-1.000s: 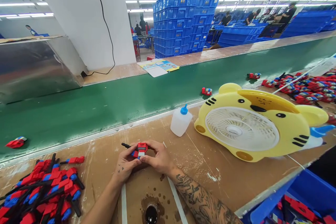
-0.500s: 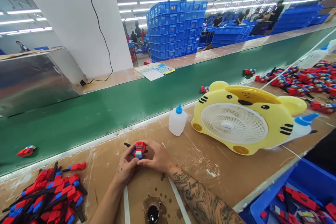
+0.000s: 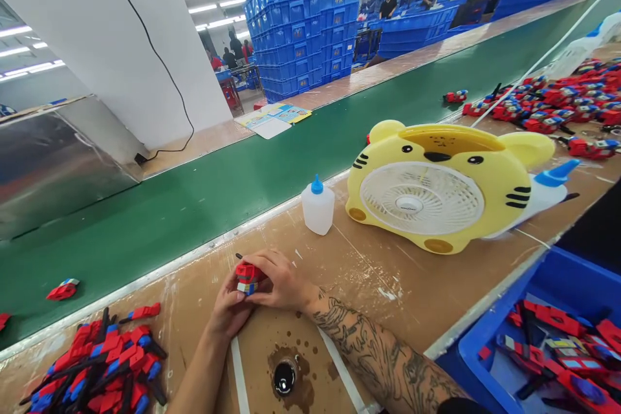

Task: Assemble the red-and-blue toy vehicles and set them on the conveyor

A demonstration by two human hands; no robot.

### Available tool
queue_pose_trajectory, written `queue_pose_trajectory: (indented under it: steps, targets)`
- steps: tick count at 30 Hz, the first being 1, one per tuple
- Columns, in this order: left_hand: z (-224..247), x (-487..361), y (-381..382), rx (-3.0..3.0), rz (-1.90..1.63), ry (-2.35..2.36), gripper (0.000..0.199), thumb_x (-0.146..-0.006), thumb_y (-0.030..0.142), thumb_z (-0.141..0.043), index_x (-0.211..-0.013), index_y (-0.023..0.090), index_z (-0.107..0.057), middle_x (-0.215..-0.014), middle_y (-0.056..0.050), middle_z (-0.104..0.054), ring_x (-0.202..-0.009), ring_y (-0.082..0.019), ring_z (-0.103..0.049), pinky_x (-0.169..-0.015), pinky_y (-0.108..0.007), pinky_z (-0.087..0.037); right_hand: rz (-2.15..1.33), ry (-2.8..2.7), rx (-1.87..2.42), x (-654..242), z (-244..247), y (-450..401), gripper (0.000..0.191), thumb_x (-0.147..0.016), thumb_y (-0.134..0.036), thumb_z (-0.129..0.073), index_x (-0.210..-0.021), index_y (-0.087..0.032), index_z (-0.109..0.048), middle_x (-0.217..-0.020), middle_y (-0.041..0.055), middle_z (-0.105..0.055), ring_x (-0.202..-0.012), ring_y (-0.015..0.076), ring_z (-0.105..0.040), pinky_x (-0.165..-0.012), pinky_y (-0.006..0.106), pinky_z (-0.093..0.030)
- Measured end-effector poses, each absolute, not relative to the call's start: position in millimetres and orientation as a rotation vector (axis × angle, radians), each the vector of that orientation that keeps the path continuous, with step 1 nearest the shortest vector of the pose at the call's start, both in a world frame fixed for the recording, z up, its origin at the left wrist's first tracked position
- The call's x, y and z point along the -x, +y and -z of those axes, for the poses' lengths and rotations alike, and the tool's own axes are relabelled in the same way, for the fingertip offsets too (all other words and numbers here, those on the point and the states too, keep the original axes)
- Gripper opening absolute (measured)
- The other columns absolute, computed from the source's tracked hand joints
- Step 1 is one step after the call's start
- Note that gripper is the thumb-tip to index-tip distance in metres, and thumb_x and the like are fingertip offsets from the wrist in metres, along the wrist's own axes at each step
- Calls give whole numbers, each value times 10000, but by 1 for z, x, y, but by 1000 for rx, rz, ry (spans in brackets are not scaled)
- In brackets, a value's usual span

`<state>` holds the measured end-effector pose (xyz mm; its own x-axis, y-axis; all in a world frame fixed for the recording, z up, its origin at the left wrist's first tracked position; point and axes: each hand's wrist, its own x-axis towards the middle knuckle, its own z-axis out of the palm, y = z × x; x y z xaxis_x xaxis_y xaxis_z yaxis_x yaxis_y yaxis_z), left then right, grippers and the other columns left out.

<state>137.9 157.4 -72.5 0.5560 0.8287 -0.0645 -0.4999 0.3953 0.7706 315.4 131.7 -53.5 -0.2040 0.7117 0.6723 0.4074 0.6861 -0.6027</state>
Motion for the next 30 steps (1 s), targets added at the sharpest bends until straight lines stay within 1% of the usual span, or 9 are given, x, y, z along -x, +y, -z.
queue_pose_trajectory:
  steps: [4, 8, 13, 16, 19, 21, 23, 27, 30]
  targets:
    - [74, -137, 158, -797, -890, 482, 571, -622, 278, -832, -1176, 267, -697, -1136, -69, -699, -1035, -260, -650, -978, -439, -491, -339, -1801, 883, -314, 53, 131, 710, -804, -463, -764, -1391, -218, -448, -1230, 130, -624, -1096, 267, -584, -989, 450, -473]
    - [75, -135, 157, -815, -895, 482, 604, -630, 340, -834, -1211, 291, -678, -1068, -63, -710, -1034, -273, -655, -976, -470, -497, -339, -1773, 884, -311, 50, 129, 681, -795, -462, -771, -1357, -229, -465, -1219, 122, -645, -1086, 273, -601, -974, 445, -461]
    - [74, -136, 153, -829, -867, 488, 694, -637, 452, -854, -1276, 298, -631, -1136, -82, -692, -1067, -287, -651, -988, -496, -490, -289, -1732, 874, -305, 45, 126, 540, -809, -375, -740, -1275, -232, -506, -1152, 112, -674, -1035, 269, -627, -918, 426, -474]
    - [74, -142, 153, -886, -882, 523, 723, -655, 494, -850, -1301, 274, -611, -1215, -108, -662, -1075, -284, -649, -975, -455, -504, -312, -1706, 879, -308, 45, 125, 535, -772, -281, -722, -1261, -229, -512, -1132, 104, -655, -1022, 260, -617, -908, 413, -492]
    - [77, -148, 156, -990, -987, 625, 619, -728, 469, -815, -1279, 256, -626, -1216, -103, -661, -1055, -250, -656, -934, -369, -524, -380, -1671, 938, -316, 49, 127, 554, -761, -257, -726, -1273, -224, -519, -1153, 105, -604, -1036, 244, -602, -896, 378, -512]
    - [80, -149, 158, -1085, -1090, 726, 503, -777, 410, -791, -1235, 257, -651, -1128, -71, -686, -1001, -209, -670, -890, -306, -534, -397, -1668, 980, -323, 51, 129, 544, -775, -312, -750, -1267, -225, -534, -1152, 103, -586, -1029, 240, -594, -884, 368, -517]
    - [81, -148, 160, -1173, -1188, 769, 467, -781, 348, -795, -1221, 266, -659, -1088, -54, -689, -979, -193, -672, -871, -283, -539, -380, -1699, 997, -328, 53, 131, 542, -782, -376, -763, -1258, -229, -551, -1139, 102, -591, -1019, 249, -579, -892, 387, -507]
    - [80, -141, 161, -1271, -1152, 622, 529, -782, 312, -788, -1285, 268, -630, -1313, -108, -605, -1163, -272, -602, -960, -377, -524, -408, -1808, 960, -331, 49, 131, 570, -769, -364, -773, -1277, -226, -554, -1163, 105, -597, -1038, 261, -556, -933, 413, -478]
    - [75, -138, 160, -1338, -1081, 572, 493, -780, 298, -783, -1254, 246, -658, -1293, -117, -612, -1179, -289, -590, -982, -397, -515, -486, -1853, 891, -333, 46, 130, 600, -763, -343, -778, -1296, -212, -537, -1170, 106, -611, -1058, 253, -569, -952, 403, -467]
